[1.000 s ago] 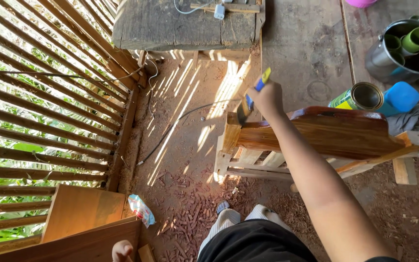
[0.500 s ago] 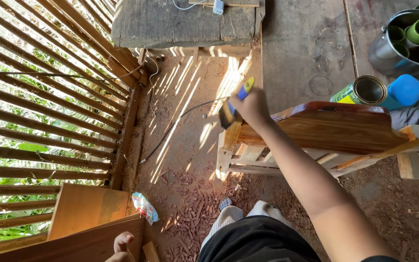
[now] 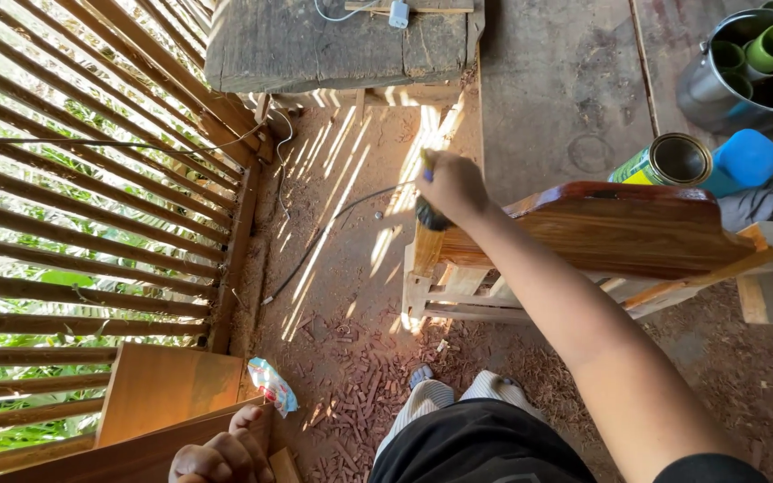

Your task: Apply a wood finish or varnish to a wooden chair frame using a paint brush.

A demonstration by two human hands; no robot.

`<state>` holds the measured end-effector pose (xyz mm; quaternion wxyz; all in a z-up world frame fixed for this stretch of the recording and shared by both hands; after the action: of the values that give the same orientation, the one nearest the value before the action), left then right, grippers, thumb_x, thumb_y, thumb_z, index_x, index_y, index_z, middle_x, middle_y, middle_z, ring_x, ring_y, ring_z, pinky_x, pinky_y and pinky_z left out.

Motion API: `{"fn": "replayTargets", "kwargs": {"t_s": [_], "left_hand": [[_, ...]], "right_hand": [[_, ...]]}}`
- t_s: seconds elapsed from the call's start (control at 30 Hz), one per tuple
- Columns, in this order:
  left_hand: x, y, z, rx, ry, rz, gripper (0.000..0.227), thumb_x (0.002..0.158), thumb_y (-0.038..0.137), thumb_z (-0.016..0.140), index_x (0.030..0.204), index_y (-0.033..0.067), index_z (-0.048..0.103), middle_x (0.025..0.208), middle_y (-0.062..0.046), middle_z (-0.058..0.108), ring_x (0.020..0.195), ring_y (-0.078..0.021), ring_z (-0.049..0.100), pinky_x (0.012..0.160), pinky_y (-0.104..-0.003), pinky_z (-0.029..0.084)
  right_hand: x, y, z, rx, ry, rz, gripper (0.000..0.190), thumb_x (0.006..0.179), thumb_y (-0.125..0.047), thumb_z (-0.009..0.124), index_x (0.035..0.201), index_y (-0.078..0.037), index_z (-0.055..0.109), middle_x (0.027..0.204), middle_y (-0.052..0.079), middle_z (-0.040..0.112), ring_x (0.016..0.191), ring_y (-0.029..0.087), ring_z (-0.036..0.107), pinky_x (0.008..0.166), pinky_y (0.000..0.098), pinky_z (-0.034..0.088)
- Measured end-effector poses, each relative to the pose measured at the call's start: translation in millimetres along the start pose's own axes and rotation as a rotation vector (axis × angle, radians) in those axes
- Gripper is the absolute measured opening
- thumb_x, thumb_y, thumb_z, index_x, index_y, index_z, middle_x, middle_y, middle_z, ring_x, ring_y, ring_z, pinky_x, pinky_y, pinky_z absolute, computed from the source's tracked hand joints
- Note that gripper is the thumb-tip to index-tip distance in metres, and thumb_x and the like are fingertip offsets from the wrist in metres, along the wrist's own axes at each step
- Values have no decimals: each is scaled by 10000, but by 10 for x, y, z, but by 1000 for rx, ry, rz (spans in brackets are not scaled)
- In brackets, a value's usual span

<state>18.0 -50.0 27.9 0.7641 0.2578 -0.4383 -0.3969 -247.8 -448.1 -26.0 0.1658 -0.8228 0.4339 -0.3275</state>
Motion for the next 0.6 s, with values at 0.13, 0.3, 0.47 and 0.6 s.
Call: {"fn": "replayTargets", "kwargs": {"t_s": [0.13,0.3,0.47,0.6], "left_hand": [[-84,-131,-322,-86,-40,2,332,1140,302,410,1007,68,605,637,-50,549,524,-217,614,1126,-582,411],[-82,-168,-360,-75,-71,-59,289,1092,298,454,1047,67,622,634,-68,544,545,-235,607,1115,-595,385],[-416,-243,-747,-9,5,-67,309,1127,297,469,1063,56,651,646,-81,594,566,-247,646,1117,-602,421],[-449,-320,-939,-122,-59,-91,294,1109,262,467,1093,31,649,659,-116,620,575,-295,679,1118,-602,400]], "right_hand": [[170,-235,-76,-192,197,-201,130,878,-77,637,758,-43,603,574,43,569,457,130,554,405,286,457],[303,78,504,-133,-1,96,143,913,-106,632,806,-17,601,609,61,571,464,157,568,400,292,487],[565,-62,136,-211,-45,161,185,965,-163,602,851,-18,601,609,71,573,439,155,530,357,321,434],[518,289,76,93,-2,390,167,897,-139,665,831,6,617,634,50,583,450,108,523,376,271,436]]}}
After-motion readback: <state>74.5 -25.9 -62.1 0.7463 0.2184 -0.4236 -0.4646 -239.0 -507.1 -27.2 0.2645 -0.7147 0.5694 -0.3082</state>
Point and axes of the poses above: each hand's wrist, its own x-axis towards the middle knuckle, its own z-axis out of the palm, y = z × x, the point moved 6 cm from there along x, towards the middle knuckle
